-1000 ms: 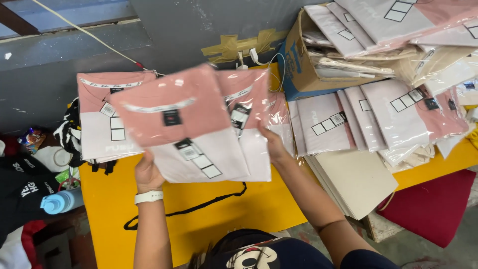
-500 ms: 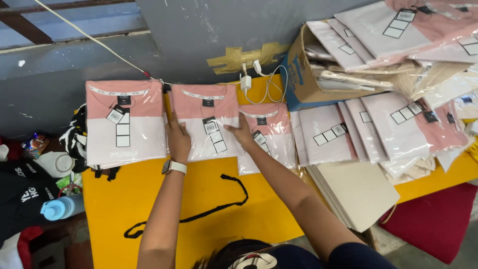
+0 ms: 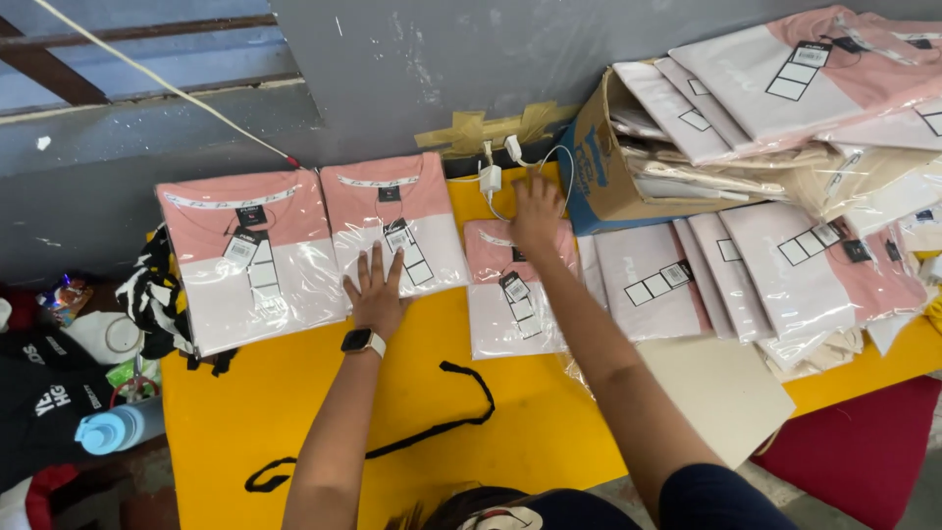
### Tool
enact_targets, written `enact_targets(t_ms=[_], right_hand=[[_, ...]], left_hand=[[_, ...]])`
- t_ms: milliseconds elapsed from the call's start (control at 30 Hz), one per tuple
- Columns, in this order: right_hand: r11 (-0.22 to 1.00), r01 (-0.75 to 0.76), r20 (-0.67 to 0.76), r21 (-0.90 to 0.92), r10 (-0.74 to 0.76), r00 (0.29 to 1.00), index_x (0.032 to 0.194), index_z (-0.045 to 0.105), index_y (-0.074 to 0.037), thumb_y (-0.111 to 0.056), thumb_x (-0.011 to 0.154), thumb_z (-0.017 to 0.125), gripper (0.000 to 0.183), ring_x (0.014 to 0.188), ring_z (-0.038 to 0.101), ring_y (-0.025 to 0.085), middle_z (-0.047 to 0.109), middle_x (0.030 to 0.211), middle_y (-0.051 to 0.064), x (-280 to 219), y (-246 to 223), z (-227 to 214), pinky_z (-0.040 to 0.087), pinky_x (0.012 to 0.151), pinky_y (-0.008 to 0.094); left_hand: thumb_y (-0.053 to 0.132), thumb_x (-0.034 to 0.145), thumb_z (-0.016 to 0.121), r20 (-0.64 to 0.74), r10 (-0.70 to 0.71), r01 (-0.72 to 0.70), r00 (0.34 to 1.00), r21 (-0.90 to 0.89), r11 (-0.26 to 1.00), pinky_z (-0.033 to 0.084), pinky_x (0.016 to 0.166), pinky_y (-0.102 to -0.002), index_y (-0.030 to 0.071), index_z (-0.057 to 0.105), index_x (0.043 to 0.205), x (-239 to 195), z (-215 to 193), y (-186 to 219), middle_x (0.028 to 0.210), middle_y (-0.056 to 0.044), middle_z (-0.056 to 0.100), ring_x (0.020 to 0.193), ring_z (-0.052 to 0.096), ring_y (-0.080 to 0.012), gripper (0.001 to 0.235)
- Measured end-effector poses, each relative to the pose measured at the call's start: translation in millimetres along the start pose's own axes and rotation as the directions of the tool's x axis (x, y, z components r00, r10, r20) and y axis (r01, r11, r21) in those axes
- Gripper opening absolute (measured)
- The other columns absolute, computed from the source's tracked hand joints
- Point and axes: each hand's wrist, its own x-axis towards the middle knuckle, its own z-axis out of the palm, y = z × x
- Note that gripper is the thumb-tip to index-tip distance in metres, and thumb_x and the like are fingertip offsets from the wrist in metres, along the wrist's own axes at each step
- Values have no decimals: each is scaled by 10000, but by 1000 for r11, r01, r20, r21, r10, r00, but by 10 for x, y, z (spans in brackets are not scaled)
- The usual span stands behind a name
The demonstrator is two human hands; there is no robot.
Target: The person is bagging folded shirts into clear plastic sleeves and stacking them on a work table.
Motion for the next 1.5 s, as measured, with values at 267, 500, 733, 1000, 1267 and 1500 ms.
enact_targets(t_ms=[267,500,733,1000,1267,1500], right_hand=[[953,226,262,-202,-170,950,1223,654,-280,-278,935,633,288,1192,536,316,531,1282,39,237,1066,834,508,874,442],[994,6,212,105,-28,977,1099,714,-343,-206,961,567,244,1023,727,287,708,1058,15,169,911,679,592,880,424],[653,264,-365,710,20,931,940,801,-164,55,831,683,272,939,718,332,752,919,80,-183,521,-1209,562,872,415],[272,219,-301,937,311,901,1023,783,-9,107,894,681,202,748,754,181,695,821,102,-1733,1540,-3175,637,679,250],[532,-100,-187,841,457,869,1074,758,-23,140,865,544,340,831,714,107,769,992,96,-2893,4019,-4357,603,788,195],[706,-176,-327,686,515,792,1029,787,-53,85,700,457,487,798,724,111,749,893,88,-2412,6772,-4380,600,753,192]], left_hand=[[517,953,579,-38,26,-28,999,-49,998,28,1193,-692,357,-25,1646,27,18,-17,1722,-107,-118,1574,-108,-353,934],[359,975,590,-218,125,-166,968,-179,970,24,1186,-693,261,102,1655,-483,-166,362,1719,-173,-45,1567,-71,-404,842],[265,953,644,-219,257,-327,941,-404,854,197,1183,-639,163,397,1551,-804,-84,807,1683,-178,183,1537,195,-379,655],[441,721,897,-203,1,-151,979,-721,676,172,1228,-599,-53,346,1540,235,1325,998,1526,-366,339,1469,244,-525,1104],[674,537,811,-156,-260,196,953,-341,919,362,1001,-595,8,367,1532,154,1153,1324,1424,-265,469,1231,439,-478,1277],[506,566,941,-63,-353,309,934,-356,882,471,992,-531,-84,706,1286,287,1066,1353,1313,-316,665,1176,622,-508,960]])
